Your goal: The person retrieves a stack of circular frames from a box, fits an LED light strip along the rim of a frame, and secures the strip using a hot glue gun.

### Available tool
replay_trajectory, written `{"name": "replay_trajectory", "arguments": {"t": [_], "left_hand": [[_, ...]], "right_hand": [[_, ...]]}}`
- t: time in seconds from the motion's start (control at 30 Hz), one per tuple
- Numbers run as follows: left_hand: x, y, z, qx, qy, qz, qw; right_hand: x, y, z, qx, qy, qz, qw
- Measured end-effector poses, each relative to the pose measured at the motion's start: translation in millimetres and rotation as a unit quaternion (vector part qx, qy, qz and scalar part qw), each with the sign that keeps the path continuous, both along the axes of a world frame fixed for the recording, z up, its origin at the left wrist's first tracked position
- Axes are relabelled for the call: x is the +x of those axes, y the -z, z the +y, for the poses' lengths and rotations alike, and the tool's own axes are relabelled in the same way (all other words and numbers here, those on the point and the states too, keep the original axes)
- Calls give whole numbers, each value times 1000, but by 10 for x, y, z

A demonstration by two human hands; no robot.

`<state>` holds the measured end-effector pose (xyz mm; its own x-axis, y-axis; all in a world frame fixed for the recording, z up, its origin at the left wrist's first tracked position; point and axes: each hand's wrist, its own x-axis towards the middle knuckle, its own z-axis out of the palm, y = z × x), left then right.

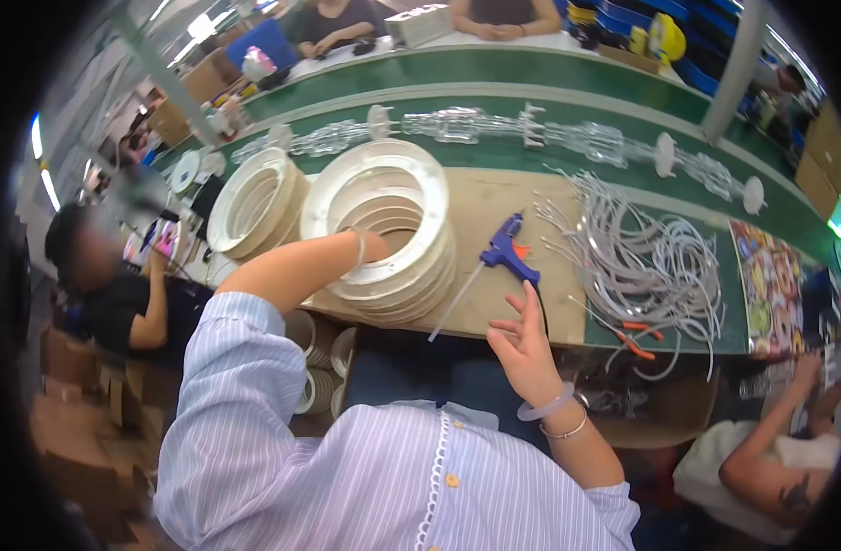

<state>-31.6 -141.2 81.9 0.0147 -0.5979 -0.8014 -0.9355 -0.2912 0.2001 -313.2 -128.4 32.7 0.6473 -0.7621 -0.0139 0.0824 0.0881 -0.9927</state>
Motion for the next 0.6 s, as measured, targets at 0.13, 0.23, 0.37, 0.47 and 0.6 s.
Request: {"name": "replay_trajectory", "arguments": {"t": [0.13, 0.23, 0.37, 0.47, 0.6], "left_hand": [[69, 18, 14, 0, 58, 4, 998], [105, -21, 0, -11, 82, 2, 997], [205, -172, 9, -42, 95, -6, 995], [145, -629, 365, -233, -34, -34, 971], [171, -518, 999, -603, -195, -84, 769]], "right_hand": [[44, -11, 1, 16, 20, 7, 1000], [164, -29, -13, -2, 17, 1, 1000], [422, -124, -123, -96, 17, 38, 994], [669, -178, -293, -295, 65, 75, 950], [999, -214, -503, -375, 94, 111, 916]]}}
